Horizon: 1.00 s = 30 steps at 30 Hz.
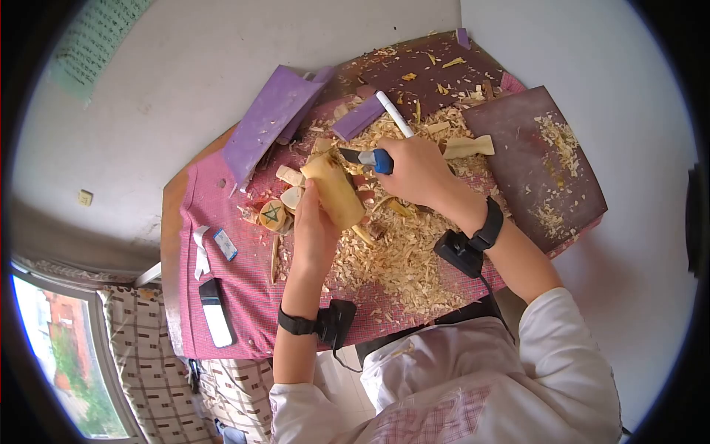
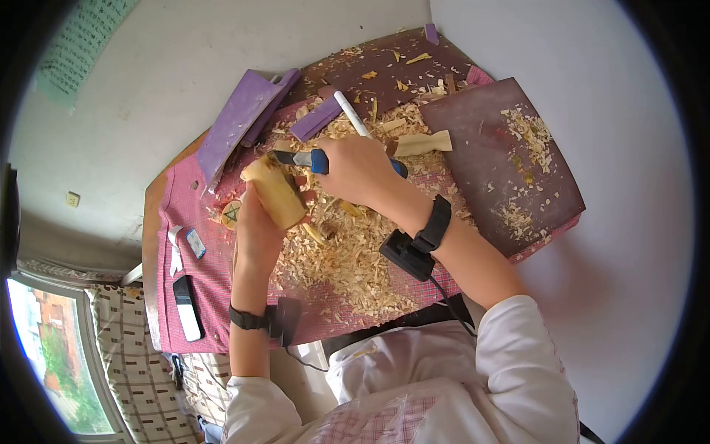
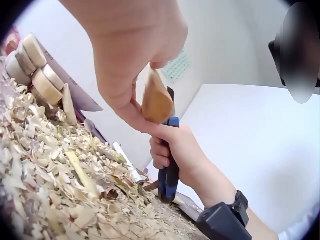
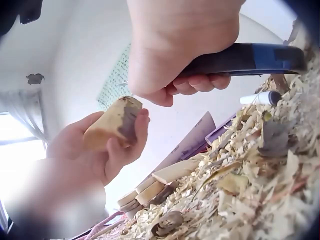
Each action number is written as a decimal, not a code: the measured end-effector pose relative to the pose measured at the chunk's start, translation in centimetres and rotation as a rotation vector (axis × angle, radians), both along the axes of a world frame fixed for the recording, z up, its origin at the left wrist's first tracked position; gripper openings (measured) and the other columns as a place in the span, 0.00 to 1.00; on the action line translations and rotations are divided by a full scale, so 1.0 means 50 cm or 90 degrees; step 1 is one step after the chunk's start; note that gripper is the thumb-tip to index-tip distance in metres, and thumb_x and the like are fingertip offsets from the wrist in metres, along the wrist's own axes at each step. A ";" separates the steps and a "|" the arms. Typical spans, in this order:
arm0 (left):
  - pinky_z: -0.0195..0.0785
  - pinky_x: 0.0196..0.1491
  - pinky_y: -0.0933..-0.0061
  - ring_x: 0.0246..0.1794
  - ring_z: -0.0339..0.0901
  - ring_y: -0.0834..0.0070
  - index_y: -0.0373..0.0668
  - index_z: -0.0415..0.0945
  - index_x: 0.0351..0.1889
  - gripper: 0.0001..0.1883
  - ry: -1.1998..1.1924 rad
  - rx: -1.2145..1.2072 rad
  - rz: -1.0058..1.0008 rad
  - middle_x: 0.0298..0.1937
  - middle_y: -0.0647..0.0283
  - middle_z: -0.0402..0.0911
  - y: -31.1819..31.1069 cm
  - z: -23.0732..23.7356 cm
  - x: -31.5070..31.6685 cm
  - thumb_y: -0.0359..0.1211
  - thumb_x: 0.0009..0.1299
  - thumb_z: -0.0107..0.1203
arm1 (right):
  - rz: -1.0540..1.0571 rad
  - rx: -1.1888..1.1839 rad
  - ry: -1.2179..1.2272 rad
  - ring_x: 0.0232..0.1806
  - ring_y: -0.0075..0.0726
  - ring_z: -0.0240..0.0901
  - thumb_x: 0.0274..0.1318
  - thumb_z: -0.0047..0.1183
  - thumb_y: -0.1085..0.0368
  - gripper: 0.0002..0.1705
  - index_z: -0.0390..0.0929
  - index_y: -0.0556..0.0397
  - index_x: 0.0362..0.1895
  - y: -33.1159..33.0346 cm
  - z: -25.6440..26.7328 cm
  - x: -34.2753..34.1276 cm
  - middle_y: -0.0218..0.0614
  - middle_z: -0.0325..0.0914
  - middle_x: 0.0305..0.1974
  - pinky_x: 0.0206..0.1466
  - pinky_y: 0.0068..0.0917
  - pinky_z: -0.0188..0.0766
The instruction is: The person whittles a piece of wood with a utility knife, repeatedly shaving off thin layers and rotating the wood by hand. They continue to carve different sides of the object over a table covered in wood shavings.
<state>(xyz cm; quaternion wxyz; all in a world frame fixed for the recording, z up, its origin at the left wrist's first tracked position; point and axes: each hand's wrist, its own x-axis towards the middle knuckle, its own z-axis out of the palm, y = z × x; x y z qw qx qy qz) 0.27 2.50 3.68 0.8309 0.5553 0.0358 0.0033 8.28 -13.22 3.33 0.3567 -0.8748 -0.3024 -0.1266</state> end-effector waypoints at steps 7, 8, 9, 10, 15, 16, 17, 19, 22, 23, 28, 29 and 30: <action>0.65 0.52 0.52 0.55 0.66 0.65 0.40 0.56 0.59 0.24 -0.068 -0.066 -0.048 0.53 0.59 0.68 0.027 -0.073 0.025 0.43 0.70 0.41 | 0.032 -0.079 -0.014 0.22 0.49 0.72 0.36 0.55 0.65 0.10 0.70 0.53 0.25 0.011 -0.035 -0.004 0.42 0.72 0.17 0.25 0.41 0.67; 0.64 0.53 0.52 0.55 0.66 0.65 0.40 0.55 0.60 0.26 -0.087 -0.075 -0.074 0.53 0.59 0.67 0.027 -0.076 0.024 0.44 0.69 0.43 | 0.040 -0.085 -0.037 0.21 0.48 0.72 0.36 0.55 0.64 0.10 0.70 0.53 0.26 0.012 -0.035 -0.004 0.41 0.72 0.17 0.25 0.41 0.67; 0.64 0.54 0.52 0.55 0.66 0.65 0.40 0.54 0.61 0.29 -0.102 -0.085 -0.097 0.54 0.59 0.67 0.026 -0.077 0.021 0.45 0.67 0.46 | 0.051 -0.091 -0.056 0.21 0.48 0.72 0.36 0.55 0.64 0.11 0.70 0.53 0.27 0.012 -0.037 -0.006 0.41 0.72 0.17 0.24 0.41 0.67; 0.64 0.54 0.52 0.55 0.66 0.65 0.40 0.54 0.61 0.29 -0.098 -0.086 -0.094 0.54 0.59 0.67 0.023 -0.077 0.016 0.45 0.67 0.46 | 0.055 -0.093 -0.052 0.21 0.48 0.72 0.36 0.55 0.64 0.11 0.70 0.53 0.27 0.012 -0.039 -0.009 0.41 0.72 0.17 0.24 0.41 0.67; 0.64 0.53 0.54 0.57 0.64 0.64 0.39 0.51 0.63 0.35 -0.172 0.031 -0.021 0.56 0.58 0.65 0.019 -0.063 0.007 0.44 0.63 0.52 | 0.063 -0.151 -0.061 0.21 0.45 0.73 0.37 0.55 0.63 0.13 0.71 0.55 0.28 0.008 -0.034 -0.015 0.40 0.73 0.17 0.24 0.37 0.68; 0.64 0.53 0.54 0.57 0.64 0.64 0.39 0.51 0.63 0.35 -0.169 0.028 -0.018 0.56 0.58 0.65 0.021 -0.066 0.007 0.44 0.63 0.52 | 0.066 -0.153 -0.058 0.21 0.45 0.73 0.37 0.55 0.63 0.13 0.71 0.55 0.28 0.007 -0.034 -0.015 0.40 0.73 0.17 0.24 0.37 0.68; 0.64 0.53 0.55 0.57 0.64 0.65 0.38 0.50 0.63 0.36 -0.186 0.033 -0.001 0.56 0.58 0.65 0.024 -0.070 0.008 0.44 0.63 0.52 | 0.075 -0.133 -0.077 0.20 0.44 0.72 0.35 0.56 0.65 0.12 0.70 0.54 0.28 0.007 -0.036 -0.017 0.39 0.72 0.16 0.23 0.37 0.67; 0.64 0.53 0.56 0.58 0.64 0.65 0.37 0.50 0.63 0.36 -0.203 0.038 0.020 0.56 0.58 0.65 0.028 -0.072 0.007 0.44 0.62 0.53 | 0.088 -0.112 -0.096 0.19 0.44 0.71 0.32 0.56 0.67 0.13 0.69 0.53 0.27 0.007 -0.037 -0.020 0.38 0.70 0.15 0.22 0.37 0.66; 0.63 0.55 0.62 0.56 0.65 0.68 0.35 0.50 0.63 0.37 -0.213 0.098 0.042 0.56 0.58 0.65 0.030 -0.073 0.009 0.45 0.62 0.54 | 0.109 -0.058 -0.108 0.20 0.44 0.72 0.30 0.57 0.67 0.14 0.69 0.53 0.27 0.007 -0.034 -0.027 0.37 0.70 0.17 0.22 0.36 0.66; 0.62 0.55 0.64 0.55 0.65 0.69 0.35 0.51 0.62 0.38 -0.225 0.152 0.048 0.55 0.59 0.66 0.035 -0.081 0.010 0.45 0.61 0.55 | 0.114 -0.060 -0.119 0.21 0.43 0.72 0.29 0.57 0.67 0.15 0.68 0.53 0.27 0.007 -0.032 -0.029 0.37 0.70 0.18 0.23 0.36 0.66; 0.62 0.55 0.67 0.52 0.68 0.71 0.34 0.53 0.61 0.39 -0.268 0.214 0.048 0.53 0.60 0.68 0.039 -0.101 0.010 0.43 0.58 0.59 | 0.112 -0.078 -0.139 0.20 0.42 0.73 0.31 0.58 0.63 0.16 0.69 0.54 0.28 0.006 -0.029 -0.030 0.36 0.73 0.19 0.22 0.35 0.67; 0.63 0.54 0.68 0.51 0.69 0.71 0.33 0.54 0.60 0.38 -0.275 0.198 0.052 0.53 0.60 0.68 0.031 -0.094 0.009 0.40 0.56 0.61 | 0.112 -0.070 -0.136 0.20 0.42 0.73 0.31 0.58 0.63 0.16 0.69 0.54 0.28 0.007 -0.033 -0.030 0.37 0.73 0.19 0.22 0.35 0.67; 0.63 0.54 0.68 0.51 0.69 0.71 0.33 0.55 0.60 0.38 -0.279 0.181 0.056 0.52 0.60 0.68 0.024 -0.088 0.007 0.37 0.55 0.63 | 0.112 -0.064 -0.131 0.20 0.42 0.73 0.31 0.58 0.62 0.16 0.69 0.54 0.28 0.006 -0.036 -0.029 0.37 0.73 0.19 0.22 0.35 0.67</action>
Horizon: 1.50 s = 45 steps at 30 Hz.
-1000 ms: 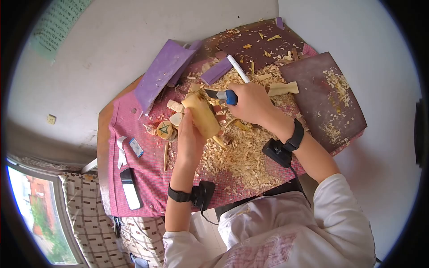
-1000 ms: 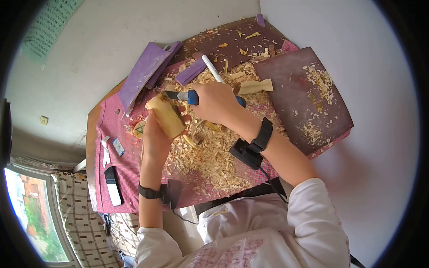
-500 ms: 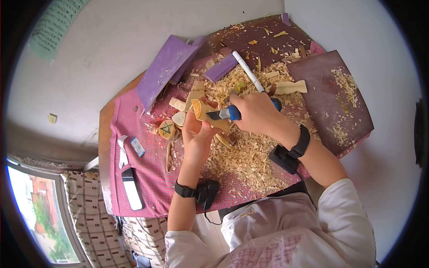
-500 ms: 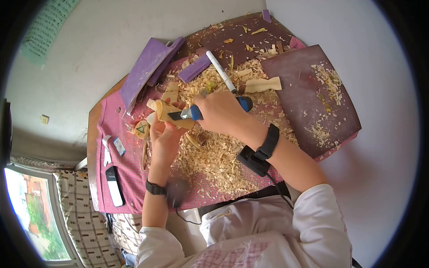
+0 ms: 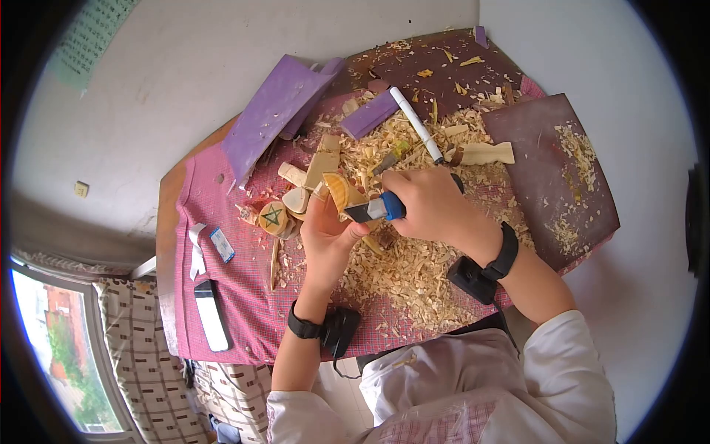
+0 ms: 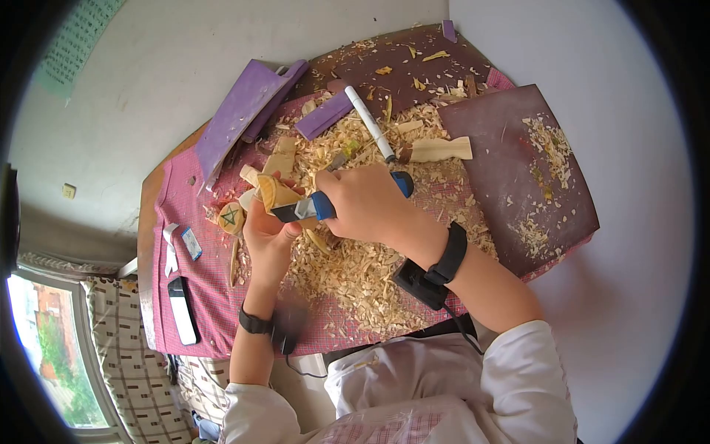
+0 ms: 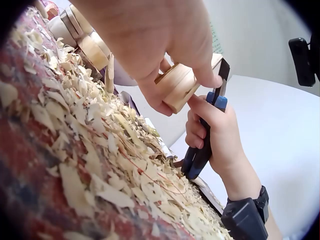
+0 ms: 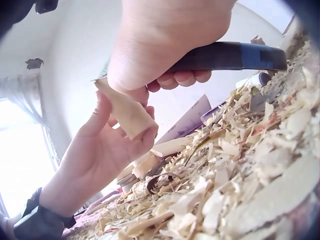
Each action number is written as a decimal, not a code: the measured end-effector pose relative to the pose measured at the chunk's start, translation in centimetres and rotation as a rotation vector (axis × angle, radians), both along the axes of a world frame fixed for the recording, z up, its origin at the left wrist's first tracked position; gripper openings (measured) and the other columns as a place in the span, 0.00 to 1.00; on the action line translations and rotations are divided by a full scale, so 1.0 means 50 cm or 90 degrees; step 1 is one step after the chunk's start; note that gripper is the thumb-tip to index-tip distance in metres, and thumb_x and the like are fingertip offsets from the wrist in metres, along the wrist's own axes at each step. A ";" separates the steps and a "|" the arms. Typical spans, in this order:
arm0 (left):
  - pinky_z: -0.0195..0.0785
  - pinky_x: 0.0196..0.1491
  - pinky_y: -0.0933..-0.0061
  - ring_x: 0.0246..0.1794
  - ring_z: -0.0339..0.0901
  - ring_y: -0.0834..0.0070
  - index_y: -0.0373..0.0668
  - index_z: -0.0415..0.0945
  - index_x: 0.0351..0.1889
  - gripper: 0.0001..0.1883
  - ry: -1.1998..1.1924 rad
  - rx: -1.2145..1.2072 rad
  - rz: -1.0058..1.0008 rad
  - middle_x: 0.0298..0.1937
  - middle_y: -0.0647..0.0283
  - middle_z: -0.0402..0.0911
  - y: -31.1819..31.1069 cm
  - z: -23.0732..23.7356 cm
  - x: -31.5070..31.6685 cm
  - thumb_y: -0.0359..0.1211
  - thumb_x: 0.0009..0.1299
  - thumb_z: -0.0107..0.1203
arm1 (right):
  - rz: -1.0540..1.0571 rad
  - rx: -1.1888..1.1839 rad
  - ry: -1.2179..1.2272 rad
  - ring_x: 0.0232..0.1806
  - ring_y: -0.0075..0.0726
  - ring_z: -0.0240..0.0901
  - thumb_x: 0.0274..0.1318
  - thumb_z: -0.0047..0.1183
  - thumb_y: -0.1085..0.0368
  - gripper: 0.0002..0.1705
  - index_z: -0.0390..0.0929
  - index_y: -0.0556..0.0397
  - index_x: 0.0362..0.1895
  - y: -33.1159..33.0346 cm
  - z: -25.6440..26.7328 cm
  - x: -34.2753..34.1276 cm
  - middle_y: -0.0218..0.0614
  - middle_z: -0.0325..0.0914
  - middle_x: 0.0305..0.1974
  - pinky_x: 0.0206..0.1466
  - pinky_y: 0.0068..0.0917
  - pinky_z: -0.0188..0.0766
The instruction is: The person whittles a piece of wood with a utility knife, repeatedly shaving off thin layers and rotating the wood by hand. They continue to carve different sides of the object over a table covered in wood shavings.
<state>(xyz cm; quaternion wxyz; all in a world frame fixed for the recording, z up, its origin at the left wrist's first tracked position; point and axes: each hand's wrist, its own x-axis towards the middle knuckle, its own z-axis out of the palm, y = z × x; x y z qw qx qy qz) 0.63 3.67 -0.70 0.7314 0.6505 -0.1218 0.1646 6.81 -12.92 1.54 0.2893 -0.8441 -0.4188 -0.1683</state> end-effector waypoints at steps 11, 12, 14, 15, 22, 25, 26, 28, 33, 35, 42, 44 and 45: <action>0.69 0.51 0.67 0.53 0.66 0.70 0.35 0.56 0.55 0.32 0.093 0.024 0.081 0.52 0.58 0.66 -0.002 0.001 -0.006 0.16 0.53 0.57 | -0.006 -0.008 -0.002 0.19 0.44 0.72 0.31 0.57 0.63 0.14 0.69 0.55 0.26 0.006 0.001 -0.008 0.38 0.72 0.15 0.21 0.37 0.67; 0.69 0.50 0.68 0.52 0.67 0.70 0.35 0.57 0.54 0.31 0.071 0.018 0.077 0.51 0.59 0.66 -0.002 0.000 -0.005 0.16 0.52 0.57 | -0.006 -0.004 0.007 0.19 0.44 0.73 0.32 0.57 0.63 0.13 0.69 0.55 0.26 0.007 0.001 -0.008 0.40 0.72 0.15 0.22 0.37 0.68; 0.69 0.50 0.68 0.51 0.67 0.71 0.35 0.58 0.54 0.30 0.050 0.013 0.075 0.50 0.59 0.67 -0.003 0.005 -0.010 0.15 0.52 0.57 | -0.051 0.001 0.035 0.19 0.45 0.73 0.33 0.56 0.64 0.13 0.69 0.55 0.25 0.009 -0.002 -0.007 0.41 0.72 0.15 0.22 0.37 0.68; 0.69 0.50 0.69 0.50 0.68 0.72 0.35 0.60 0.52 0.29 0.034 0.060 0.054 0.49 0.60 0.68 -0.005 0.015 -0.018 0.15 0.52 0.57 | -0.097 0.006 0.063 0.19 0.46 0.73 0.35 0.55 0.64 0.12 0.69 0.55 0.25 0.009 -0.003 -0.007 0.42 0.72 0.15 0.22 0.37 0.68; 0.66 0.49 0.69 0.46 0.71 0.71 0.35 0.62 0.50 0.26 -0.001 0.017 0.114 0.44 0.58 0.72 -0.004 0.024 -0.014 0.26 0.54 0.62 | -0.127 0.066 0.009 0.18 0.46 0.71 0.37 0.54 0.64 0.10 0.69 0.53 0.25 -0.029 0.036 0.023 0.39 0.70 0.13 0.21 0.38 0.66; 0.66 0.51 0.67 0.50 0.69 0.69 0.34 0.59 0.54 0.28 -0.009 0.060 0.106 0.49 0.56 0.70 0.003 0.026 -0.017 0.26 0.57 0.59 | -0.070 0.054 0.009 0.18 0.44 0.71 0.36 0.54 0.63 0.11 0.69 0.53 0.25 -0.007 0.016 -0.002 0.38 0.70 0.13 0.21 0.38 0.66; 0.65 0.52 0.66 0.53 0.68 0.68 0.34 0.56 0.56 0.29 0.010 0.007 0.078 0.51 0.55 0.68 -0.003 0.025 -0.015 0.27 0.58 0.58 | -0.069 0.005 0.022 0.19 0.44 0.72 0.35 0.55 0.63 0.11 0.70 0.52 0.26 -0.003 0.015 -0.007 0.38 0.71 0.14 0.22 0.38 0.67; 0.63 0.55 0.64 0.57 0.64 0.67 0.37 0.51 0.61 0.30 0.073 -0.083 0.004 0.58 0.51 0.62 -0.004 0.031 -0.017 0.28 0.63 0.53 | -0.056 -0.008 0.031 0.19 0.44 0.72 0.35 0.54 0.63 0.11 0.70 0.53 0.26 0.000 0.005 -0.005 0.38 0.71 0.15 0.22 0.38 0.67; 0.61 0.57 0.56 0.59 0.62 0.62 0.39 0.50 0.63 0.29 0.144 -0.295 -0.112 0.62 0.53 0.57 -0.002 0.041 -0.016 0.34 0.66 0.49 | -0.055 -0.031 0.047 0.19 0.44 0.72 0.35 0.54 0.64 0.10 0.70 0.53 0.25 -0.002 0.005 0.001 0.39 0.72 0.16 0.22 0.38 0.67; 0.60 0.57 0.53 0.60 0.60 0.60 0.40 0.49 0.63 0.29 0.140 -0.331 -0.149 0.64 0.54 0.56 0.002 0.039 -0.012 0.35 0.67 0.48 | -0.069 -0.036 0.046 0.19 0.45 0.72 0.35 0.54 0.64 0.10 0.69 0.53 0.24 -0.003 -0.001 0.008 0.39 0.72 0.16 0.22 0.38 0.67; 0.59 0.57 0.50 0.61 0.60 0.59 0.40 0.52 0.62 0.28 0.214 -0.414 -0.251 0.62 0.53 0.59 0.012 0.023 -0.014 0.46 0.69 0.40 | -0.071 -0.040 0.064 0.20 0.45 0.71 0.34 0.54 0.67 0.10 0.69 0.53 0.26 -0.007 0.002 0.013 0.40 0.71 0.17 0.23 0.38 0.66; 0.60 0.56 0.49 0.60 0.61 0.58 0.41 0.53 0.61 0.28 0.258 -0.464 -0.250 0.61 0.53 0.60 0.012 0.022 -0.013 0.49 0.69 0.37 | -0.039 -0.068 0.055 0.20 0.45 0.73 0.37 0.54 0.62 0.10 0.69 0.53 0.25 -0.006 -0.002 0.017 0.40 0.72 0.16 0.23 0.39 0.68; 0.59 0.56 0.48 0.59 0.61 0.57 0.41 0.53 0.61 0.29 0.293 -0.443 -0.240 0.61 0.53 0.60 0.012 0.026 -0.011 0.51 0.69 0.35 | -0.035 -0.069 0.050 0.20 0.45 0.73 0.37 0.54 0.62 0.10 0.69 0.53 0.25 -0.006 -0.001 0.018 0.40 0.72 0.16 0.23 0.39 0.68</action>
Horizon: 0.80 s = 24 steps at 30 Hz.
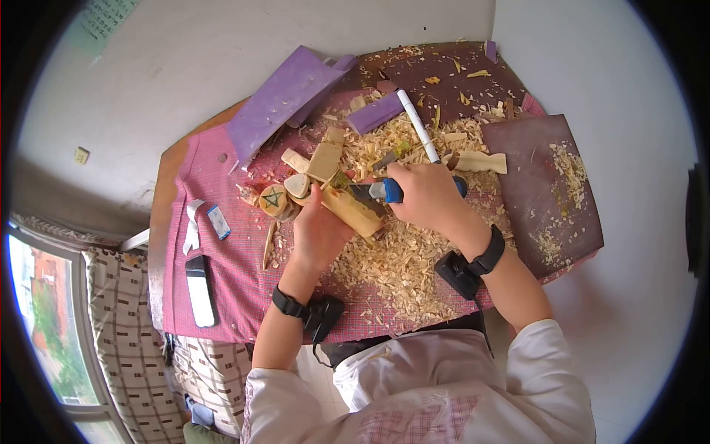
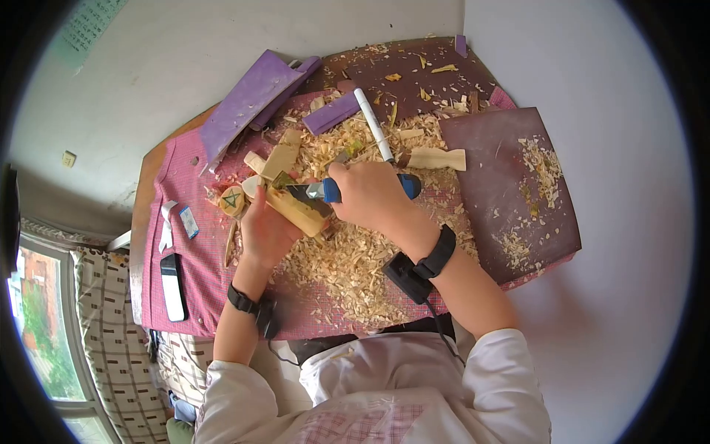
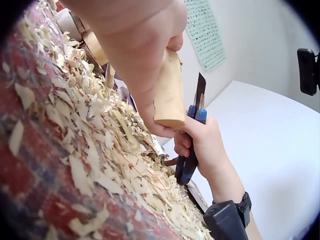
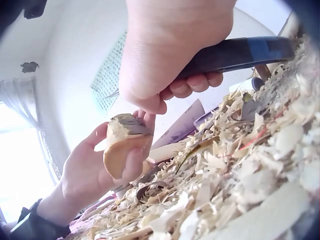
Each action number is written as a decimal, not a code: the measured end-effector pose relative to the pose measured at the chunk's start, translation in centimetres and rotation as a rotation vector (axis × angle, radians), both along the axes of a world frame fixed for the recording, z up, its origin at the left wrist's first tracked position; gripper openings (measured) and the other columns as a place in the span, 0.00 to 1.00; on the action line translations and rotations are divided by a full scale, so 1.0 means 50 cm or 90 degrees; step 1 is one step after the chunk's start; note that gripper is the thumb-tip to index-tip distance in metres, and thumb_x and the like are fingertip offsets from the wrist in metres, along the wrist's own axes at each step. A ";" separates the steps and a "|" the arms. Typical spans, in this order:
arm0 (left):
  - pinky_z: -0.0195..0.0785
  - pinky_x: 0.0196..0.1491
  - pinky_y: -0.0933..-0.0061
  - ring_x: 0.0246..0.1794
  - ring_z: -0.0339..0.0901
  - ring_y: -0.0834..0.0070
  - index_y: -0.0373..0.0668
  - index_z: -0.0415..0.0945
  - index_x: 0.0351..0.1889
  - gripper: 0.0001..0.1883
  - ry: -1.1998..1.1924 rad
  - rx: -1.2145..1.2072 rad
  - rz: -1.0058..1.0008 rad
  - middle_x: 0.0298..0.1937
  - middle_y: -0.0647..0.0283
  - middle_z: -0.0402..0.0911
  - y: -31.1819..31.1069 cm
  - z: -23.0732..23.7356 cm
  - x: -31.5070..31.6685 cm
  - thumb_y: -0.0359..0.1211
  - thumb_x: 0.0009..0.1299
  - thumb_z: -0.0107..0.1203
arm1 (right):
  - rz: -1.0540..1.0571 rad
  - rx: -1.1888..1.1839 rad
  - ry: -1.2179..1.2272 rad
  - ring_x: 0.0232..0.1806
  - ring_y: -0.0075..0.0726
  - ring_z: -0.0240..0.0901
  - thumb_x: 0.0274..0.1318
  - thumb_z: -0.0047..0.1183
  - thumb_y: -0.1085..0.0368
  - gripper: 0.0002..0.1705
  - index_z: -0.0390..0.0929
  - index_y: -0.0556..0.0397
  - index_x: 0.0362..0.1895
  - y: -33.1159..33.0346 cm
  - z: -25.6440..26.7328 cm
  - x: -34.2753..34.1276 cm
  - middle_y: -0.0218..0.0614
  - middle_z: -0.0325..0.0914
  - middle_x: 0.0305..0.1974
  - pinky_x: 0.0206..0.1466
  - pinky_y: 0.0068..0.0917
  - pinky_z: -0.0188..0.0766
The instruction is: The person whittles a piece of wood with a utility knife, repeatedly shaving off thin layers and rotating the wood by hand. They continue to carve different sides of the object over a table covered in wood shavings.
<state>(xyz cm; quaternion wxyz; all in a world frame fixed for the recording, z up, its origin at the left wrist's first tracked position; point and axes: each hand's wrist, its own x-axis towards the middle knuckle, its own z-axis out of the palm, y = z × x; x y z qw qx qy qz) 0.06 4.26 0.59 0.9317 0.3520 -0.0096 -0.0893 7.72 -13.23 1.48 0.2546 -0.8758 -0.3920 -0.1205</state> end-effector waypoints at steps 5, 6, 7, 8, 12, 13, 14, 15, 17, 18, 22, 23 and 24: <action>0.59 0.54 0.41 0.58 0.62 0.54 0.43 0.54 0.60 0.31 0.009 0.016 0.004 0.60 0.52 0.61 0.004 0.003 0.004 0.56 0.69 0.30 | -0.023 0.000 0.003 0.22 0.45 0.73 0.38 0.54 0.62 0.10 0.69 0.52 0.26 -0.004 0.005 0.001 0.39 0.73 0.18 0.24 0.39 0.68; 0.59 0.54 0.41 0.58 0.62 0.54 0.43 0.54 0.60 0.31 0.004 0.012 0.008 0.60 0.52 0.61 0.007 -0.002 0.008 0.56 0.69 0.30 | -0.019 -0.004 -0.002 0.22 0.45 0.73 0.38 0.54 0.62 0.10 0.69 0.52 0.26 -0.004 0.007 0.002 0.39 0.73 0.18 0.24 0.39 0.68; 0.61 0.53 0.41 0.58 0.62 0.55 0.43 0.53 0.60 0.30 0.000 -0.022 0.012 0.60 0.53 0.61 0.011 -0.010 0.011 0.54 0.69 0.33 | -0.030 -0.016 0.008 0.22 0.45 0.73 0.38 0.54 0.62 0.10 0.69 0.52 0.26 -0.003 0.008 0.002 0.39 0.73 0.18 0.25 0.39 0.68; 0.63 0.51 0.41 0.58 0.63 0.56 0.43 0.53 0.60 0.29 -0.005 -0.056 0.015 0.60 0.53 0.61 0.014 -0.013 0.014 0.52 0.69 0.36 | -0.042 -0.027 0.016 0.23 0.45 0.73 0.37 0.54 0.63 0.10 0.69 0.52 0.26 -0.003 0.009 0.003 0.39 0.73 0.19 0.25 0.38 0.68; 0.66 0.50 0.45 0.58 0.63 0.59 0.43 0.51 0.61 0.28 -0.081 0.085 0.034 0.61 0.53 0.61 0.016 -0.005 0.013 0.45 0.68 0.44 | -0.039 -0.027 0.024 0.23 0.44 0.73 0.37 0.54 0.64 0.10 0.68 0.52 0.26 -0.006 0.002 0.016 0.39 0.73 0.19 0.25 0.38 0.69; 0.67 0.50 0.46 0.58 0.63 0.61 0.43 0.50 0.61 0.28 -0.076 0.111 0.056 0.61 0.53 0.61 0.013 -0.003 0.014 0.42 0.67 0.46 | -0.044 -0.015 0.022 0.21 0.45 0.72 0.35 0.55 0.65 0.11 0.68 0.52 0.26 -0.007 0.001 0.018 0.39 0.72 0.18 0.24 0.37 0.68; 0.68 0.50 0.47 0.58 0.63 0.62 0.42 0.50 0.61 0.29 -0.068 0.134 0.079 0.61 0.53 0.61 0.010 -0.003 0.013 0.39 0.66 0.49 | -0.048 -0.006 0.021 0.20 0.45 0.71 0.33 0.56 0.67 0.11 0.69 0.52 0.26 -0.009 0.000 0.019 0.39 0.71 0.18 0.23 0.36 0.67; 0.66 0.51 0.48 0.59 0.62 0.61 0.42 0.49 0.62 0.28 -0.080 0.162 0.087 0.60 0.53 0.61 0.009 -0.002 0.013 0.43 0.68 0.45 | -0.048 -0.015 0.022 0.20 0.45 0.71 0.33 0.56 0.67 0.11 0.69 0.52 0.26 -0.010 0.001 0.018 0.39 0.71 0.18 0.23 0.36 0.67; 0.64 0.53 0.49 0.60 0.61 0.59 0.42 0.50 0.62 0.30 -0.037 0.048 0.083 0.61 0.54 0.61 0.011 -0.010 0.016 0.47 0.68 0.43 | -0.021 -0.013 0.029 0.21 0.45 0.72 0.35 0.55 0.64 0.11 0.68 0.52 0.25 -0.007 0.002 0.017 0.39 0.72 0.18 0.25 0.37 0.68; 0.63 0.54 0.49 0.61 0.60 0.57 0.42 0.50 0.63 0.32 0.003 -0.058 0.076 0.61 0.54 0.61 0.012 -0.014 0.016 0.51 0.68 0.40 | -0.014 -0.023 0.032 0.21 0.45 0.72 0.35 0.55 0.64 0.11 0.68 0.52 0.25 -0.006 0.003 0.016 0.39 0.72 0.18 0.25 0.37 0.68; 0.61 0.56 0.54 0.61 0.60 0.58 0.41 0.51 0.62 0.32 -0.044 -0.093 0.093 0.59 0.55 0.63 0.019 -0.030 0.016 0.51 0.67 0.42 | 0.022 -0.061 0.027 0.19 0.45 0.72 0.33 0.55 0.65 0.11 0.67 0.52 0.24 0.000 0.005 0.006 0.38 0.71 0.16 0.23 0.37 0.68; 0.61 0.56 0.54 0.61 0.60 0.58 0.41 0.51 0.62 0.32 -0.042 -0.098 0.098 0.59 0.55 0.63 0.020 -0.030 0.016 0.51 0.67 0.42 | 0.032 -0.063 0.020 0.19 0.45 0.71 0.32 0.56 0.65 0.11 0.67 0.51 0.23 0.001 0.004 0.002 0.38 0.71 0.16 0.22 0.37 0.67; 0.61 0.56 0.56 0.61 0.60 0.59 0.41 0.52 0.62 0.32 -0.069 -0.017 0.119 0.58 0.56 0.64 0.019 -0.021 0.017 0.49 0.65 0.46 | 0.036 -0.068 0.020 0.19 0.45 0.71 0.32 0.56 0.65 0.11 0.67 0.51 0.23 0.003 0.005 -0.001 0.38 0.71 0.16 0.22 0.37 0.67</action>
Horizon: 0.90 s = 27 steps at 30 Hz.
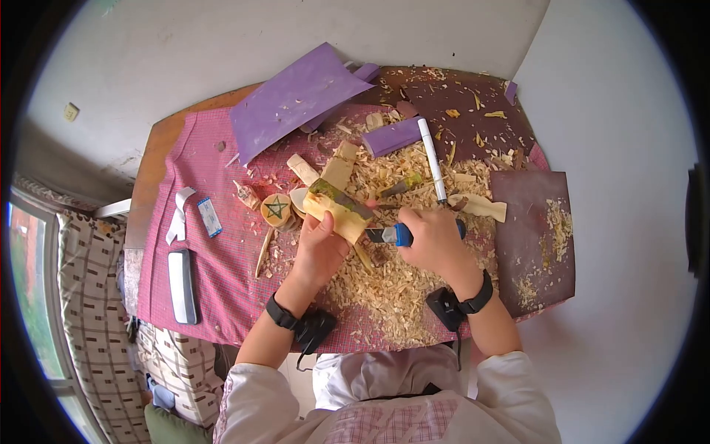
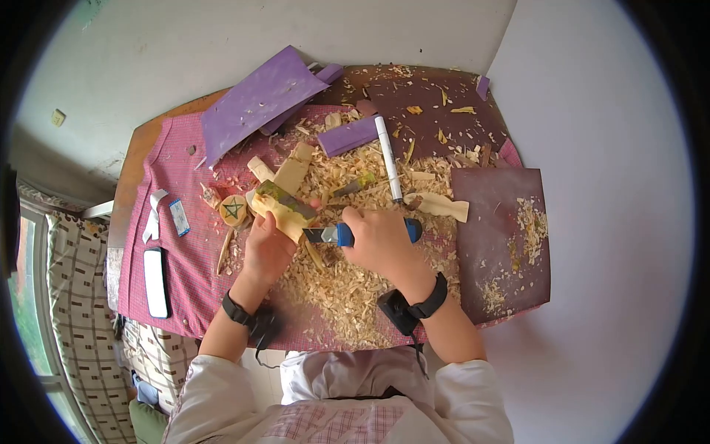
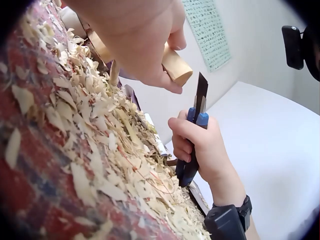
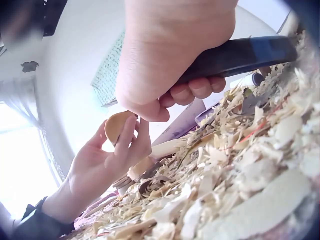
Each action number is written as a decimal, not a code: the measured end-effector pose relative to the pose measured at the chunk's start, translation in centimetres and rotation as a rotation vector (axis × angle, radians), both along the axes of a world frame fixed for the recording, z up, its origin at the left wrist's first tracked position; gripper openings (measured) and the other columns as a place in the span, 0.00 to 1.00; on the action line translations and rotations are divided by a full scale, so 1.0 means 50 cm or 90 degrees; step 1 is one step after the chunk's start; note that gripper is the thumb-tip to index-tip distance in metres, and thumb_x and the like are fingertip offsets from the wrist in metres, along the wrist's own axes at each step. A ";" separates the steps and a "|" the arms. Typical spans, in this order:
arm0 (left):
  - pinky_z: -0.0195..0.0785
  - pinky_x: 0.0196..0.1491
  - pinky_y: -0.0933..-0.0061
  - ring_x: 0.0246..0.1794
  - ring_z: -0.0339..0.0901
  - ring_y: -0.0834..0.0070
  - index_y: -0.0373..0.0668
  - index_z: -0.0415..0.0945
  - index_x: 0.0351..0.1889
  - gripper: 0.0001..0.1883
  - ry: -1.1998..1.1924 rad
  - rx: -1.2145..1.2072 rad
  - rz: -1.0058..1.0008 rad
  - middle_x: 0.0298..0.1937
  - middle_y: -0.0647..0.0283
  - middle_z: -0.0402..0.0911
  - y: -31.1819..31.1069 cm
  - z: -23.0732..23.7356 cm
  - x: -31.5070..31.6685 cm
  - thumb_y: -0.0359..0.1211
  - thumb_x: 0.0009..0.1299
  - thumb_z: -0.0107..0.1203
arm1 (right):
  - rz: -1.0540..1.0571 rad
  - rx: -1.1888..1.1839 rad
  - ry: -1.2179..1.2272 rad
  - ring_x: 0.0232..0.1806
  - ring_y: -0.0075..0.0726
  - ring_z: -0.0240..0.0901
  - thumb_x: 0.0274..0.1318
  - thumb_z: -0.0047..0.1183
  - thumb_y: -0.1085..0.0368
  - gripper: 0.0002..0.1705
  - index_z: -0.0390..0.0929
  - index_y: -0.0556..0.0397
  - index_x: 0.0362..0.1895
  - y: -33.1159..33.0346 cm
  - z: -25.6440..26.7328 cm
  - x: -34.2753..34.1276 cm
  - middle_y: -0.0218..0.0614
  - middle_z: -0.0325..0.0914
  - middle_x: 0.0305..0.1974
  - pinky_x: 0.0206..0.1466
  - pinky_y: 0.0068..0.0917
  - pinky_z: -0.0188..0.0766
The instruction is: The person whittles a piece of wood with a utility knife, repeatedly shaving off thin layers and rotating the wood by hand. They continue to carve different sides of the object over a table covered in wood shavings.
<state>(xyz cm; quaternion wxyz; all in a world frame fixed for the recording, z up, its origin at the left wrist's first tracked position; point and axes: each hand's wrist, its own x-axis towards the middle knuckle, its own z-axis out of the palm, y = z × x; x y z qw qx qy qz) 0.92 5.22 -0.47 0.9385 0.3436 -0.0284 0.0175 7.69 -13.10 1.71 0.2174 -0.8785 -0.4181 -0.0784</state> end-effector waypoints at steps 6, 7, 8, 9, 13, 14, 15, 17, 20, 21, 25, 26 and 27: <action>0.58 0.59 0.58 0.61 0.61 0.59 0.40 0.54 0.59 0.30 -0.011 -0.026 0.029 0.56 0.58 0.67 -0.011 0.016 -0.003 0.35 0.62 0.56 | 0.018 0.023 0.008 0.16 0.43 0.71 0.31 0.55 0.65 0.11 0.66 0.52 0.22 0.010 -0.004 -0.008 0.37 0.69 0.14 0.19 0.35 0.66; 0.57 0.60 0.59 0.60 0.62 0.61 0.40 0.55 0.59 0.30 -0.005 -0.043 0.033 0.55 0.59 0.67 -0.012 0.018 -0.006 0.34 0.61 0.56 | 0.013 0.020 0.021 0.16 0.43 0.70 0.30 0.55 0.67 0.11 0.67 0.52 0.24 0.010 -0.003 -0.010 0.38 0.69 0.14 0.19 0.35 0.65; 0.57 0.60 0.59 0.60 0.62 0.61 0.40 0.55 0.59 0.30 0.002 -0.042 0.032 0.55 0.59 0.67 -0.010 0.009 -0.008 0.34 0.61 0.56 | 0.008 0.017 0.036 0.16 0.44 0.69 0.29 0.55 0.69 0.12 0.69 0.53 0.25 0.008 -0.005 -0.013 0.38 0.68 0.14 0.19 0.35 0.65; 0.57 0.60 0.59 0.59 0.63 0.63 0.40 0.55 0.58 0.29 0.004 -0.042 0.043 0.55 0.60 0.67 -0.007 -0.005 -0.009 0.34 0.61 0.56 | 0.005 0.021 0.042 0.16 0.44 0.69 0.29 0.55 0.69 0.12 0.69 0.53 0.25 0.007 -0.008 -0.015 0.38 0.68 0.14 0.19 0.35 0.65; 0.56 0.59 0.62 0.55 0.66 0.69 0.40 0.57 0.57 0.29 0.003 -0.011 0.063 0.54 0.63 0.69 -0.003 -0.010 -0.012 0.33 0.60 0.58 | -0.010 0.026 0.042 0.16 0.43 0.70 0.30 0.54 0.68 0.12 0.69 0.53 0.25 0.008 -0.010 -0.012 0.38 0.69 0.14 0.19 0.35 0.65; 0.56 0.59 0.62 0.55 0.66 0.69 0.40 0.57 0.57 0.29 0.009 -0.001 0.054 0.54 0.63 0.69 -0.003 -0.011 -0.013 0.33 0.60 0.58 | -0.018 0.014 0.040 0.16 0.43 0.70 0.30 0.54 0.67 0.11 0.69 0.53 0.25 0.009 -0.010 -0.015 0.38 0.70 0.14 0.20 0.35 0.66; 0.55 0.59 0.62 0.55 0.66 0.69 0.40 0.57 0.57 0.29 0.010 0.008 0.069 0.54 0.63 0.68 -0.004 -0.013 -0.013 0.32 0.60 0.58 | -0.028 0.023 0.044 0.16 0.43 0.70 0.30 0.54 0.67 0.11 0.69 0.53 0.25 0.011 -0.010 -0.016 0.38 0.70 0.14 0.20 0.35 0.66; 0.58 0.57 0.65 0.54 0.67 0.70 0.40 0.59 0.56 0.29 0.004 0.009 0.098 0.53 0.63 0.69 -0.007 -0.016 -0.013 0.30 0.58 0.59 | -0.053 -0.001 0.051 0.16 0.43 0.71 0.30 0.54 0.66 0.10 0.70 0.52 0.23 0.011 -0.009 -0.018 0.39 0.70 0.15 0.20 0.35 0.66; 0.61 0.54 0.67 0.51 0.69 0.71 0.39 0.61 0.54 0.27 -0.020 0.075 0.142 0.51 0.63 0.71 -0.019 -0.008 -0.018 0.28 0.57 0.61 | -0.052 0.021 0.069 0.17 0.43 0.72 0.32 0.54 0.63 0.09 0.71 0.51 0.22 0.012 -0.011 -0.021 0.38 0.72 0.15 0.20 0.37 0.67; 0.63 0.52 0.69 0.48 0.71 0.71 0.37 0.64 0.51 0.24 -0.026 0.074 0.161 0.48 0.62 0.73 -0.023 0.001 -0.016 0.25 0.56 0.60 | -0.057 0.024 0.062 0.17 0.43 0.72 0.32 0.54 0.63 0.09 0.71 0.51 0.22 0.011 -0.004 -0.022 0.38 0.72 0.15 0.20 0.37 0.67; 0.63 0.51 0.70 0.46 0.72 0.72 0.35 0.65 0.49 0.22 -0.056 0.093 0.198 0.46 0.61 0.74 -0.042 0.077 -0.021 0.23 0.57 0.59 | -0.095 0.079 0.007 0.18 0.43 0.72 0.32 0.56 0.63 0.10 0.70 0.51 0.22 0.008 0.041 -0.019 0.38 0.72 0.16 0.21 0.36 0.67; 0.63 0.51 0.70 0.46 0.72 0.72 0.35 0.65 0.49 0.22 -0.055 0.091 0.194 0.46 0.61 0.74 -0.043 0.096 -0.023 0.23 0.57 0.59 | -0.097 0.117 -0.020 0.18 0.42 0.73 0.31 0.57 0.64 0.10 0.70 0.51 0.22 0.006 0.057 -0.018 0.38 0.72 0.16 0.21 0.36 0.67; 0.63 0.51 0.70 0.47 0.71 0.72 0.34 0.64 0.49 0.22 -0.042 0.103 0.192 0.46 0.61 0.74 -0.042 0.112 -0.021 0.24 0.57 0.59 | -0.116 0.096 0.004 0.19 0.43 0.73 0.32 0.58 0.63 0.11 0.70 0.51 0.22 0.006 0.072 -0.016 0.38 0.72 0.17 0.21 0.37 0.67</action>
